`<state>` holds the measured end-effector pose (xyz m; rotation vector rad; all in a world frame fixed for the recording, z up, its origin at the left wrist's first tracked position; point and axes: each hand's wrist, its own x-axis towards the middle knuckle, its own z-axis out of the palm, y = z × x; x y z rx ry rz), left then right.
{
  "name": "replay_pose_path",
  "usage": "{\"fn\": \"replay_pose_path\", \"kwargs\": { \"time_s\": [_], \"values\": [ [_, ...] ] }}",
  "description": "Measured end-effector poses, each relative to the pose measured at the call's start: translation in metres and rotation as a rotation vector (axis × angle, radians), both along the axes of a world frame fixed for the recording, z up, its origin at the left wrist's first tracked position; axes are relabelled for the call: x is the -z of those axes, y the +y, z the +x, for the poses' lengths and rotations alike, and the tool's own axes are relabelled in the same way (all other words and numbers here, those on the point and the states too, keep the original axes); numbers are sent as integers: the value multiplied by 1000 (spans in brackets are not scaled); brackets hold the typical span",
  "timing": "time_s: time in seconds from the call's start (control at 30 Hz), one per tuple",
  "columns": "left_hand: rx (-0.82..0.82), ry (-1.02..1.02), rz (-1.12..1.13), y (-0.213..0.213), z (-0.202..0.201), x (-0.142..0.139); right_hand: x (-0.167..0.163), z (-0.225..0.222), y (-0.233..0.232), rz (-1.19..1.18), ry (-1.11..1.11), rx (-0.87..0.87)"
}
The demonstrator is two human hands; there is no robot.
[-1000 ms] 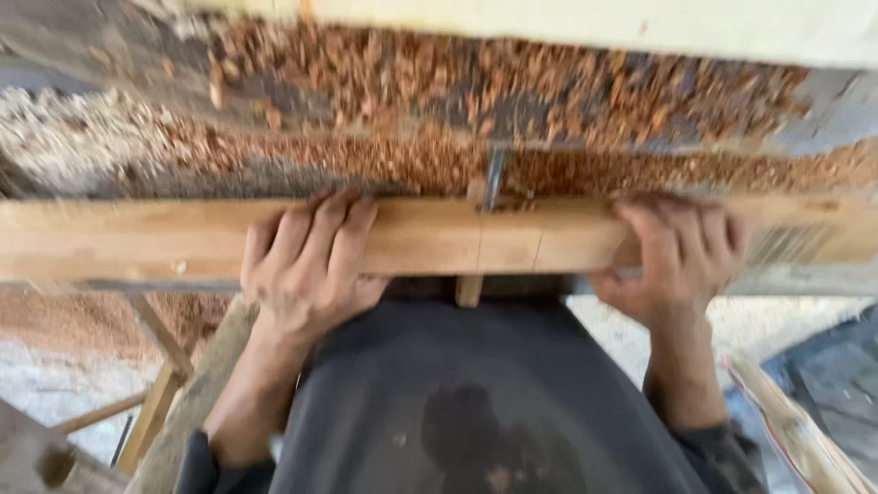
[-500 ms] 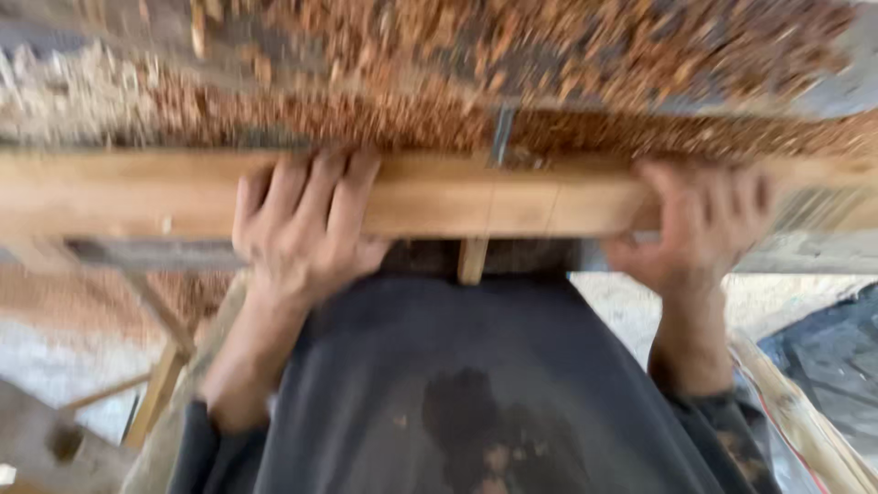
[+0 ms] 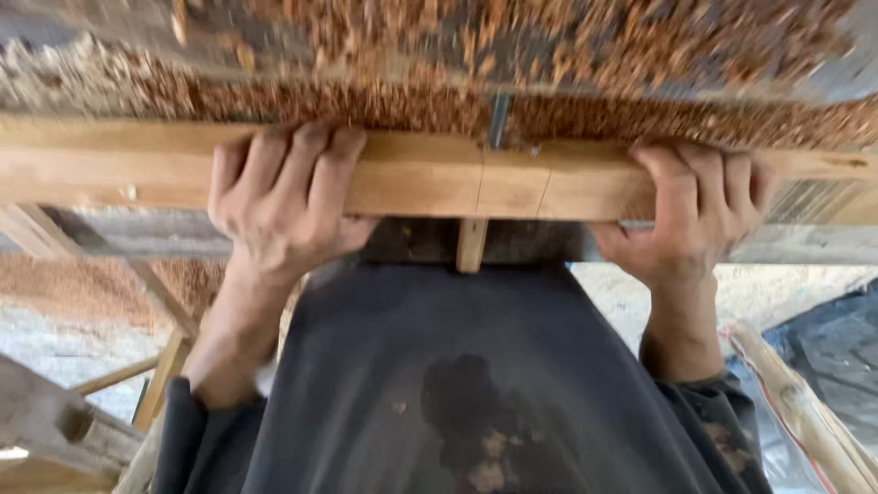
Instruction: The person uses a chisel and hammer to carve rectangular notches into a wooden plank clamped to a workbench. They repeatedly position the chisel, strike it with a hammer, and clear wood chips to deepen the cuts.
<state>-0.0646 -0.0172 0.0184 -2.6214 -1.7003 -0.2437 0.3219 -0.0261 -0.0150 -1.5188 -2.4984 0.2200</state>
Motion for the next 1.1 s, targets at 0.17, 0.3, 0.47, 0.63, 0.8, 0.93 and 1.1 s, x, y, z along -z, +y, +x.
{"fn": "replay_pose_path", "kwargs": {
  "time_s": [0.17,0.3,0.47,0.63,0.8,0.93,1.1],
  "values": [
    [2,-22,87,2,-4,10,-1,-2,4,125,-12,-4],
    [21,1,47,1,-6,14,-5,-4,6,40,-28,-12],
    [16,-30,101,3,-10,17,-9,-12,10,116,16,5],
    [62,-28,66,14,-15,14,-14,-27,11,75,42,30],
    [35,-11,47,14,-16,3,-19,-35,11,65,45,30],
    [13,-57,21,6,-12,-1,-20,-34,11,64,13,21],
    [28,-22,60,9,-15,4,-8,-28,14,103,31,0]
  ]
}}
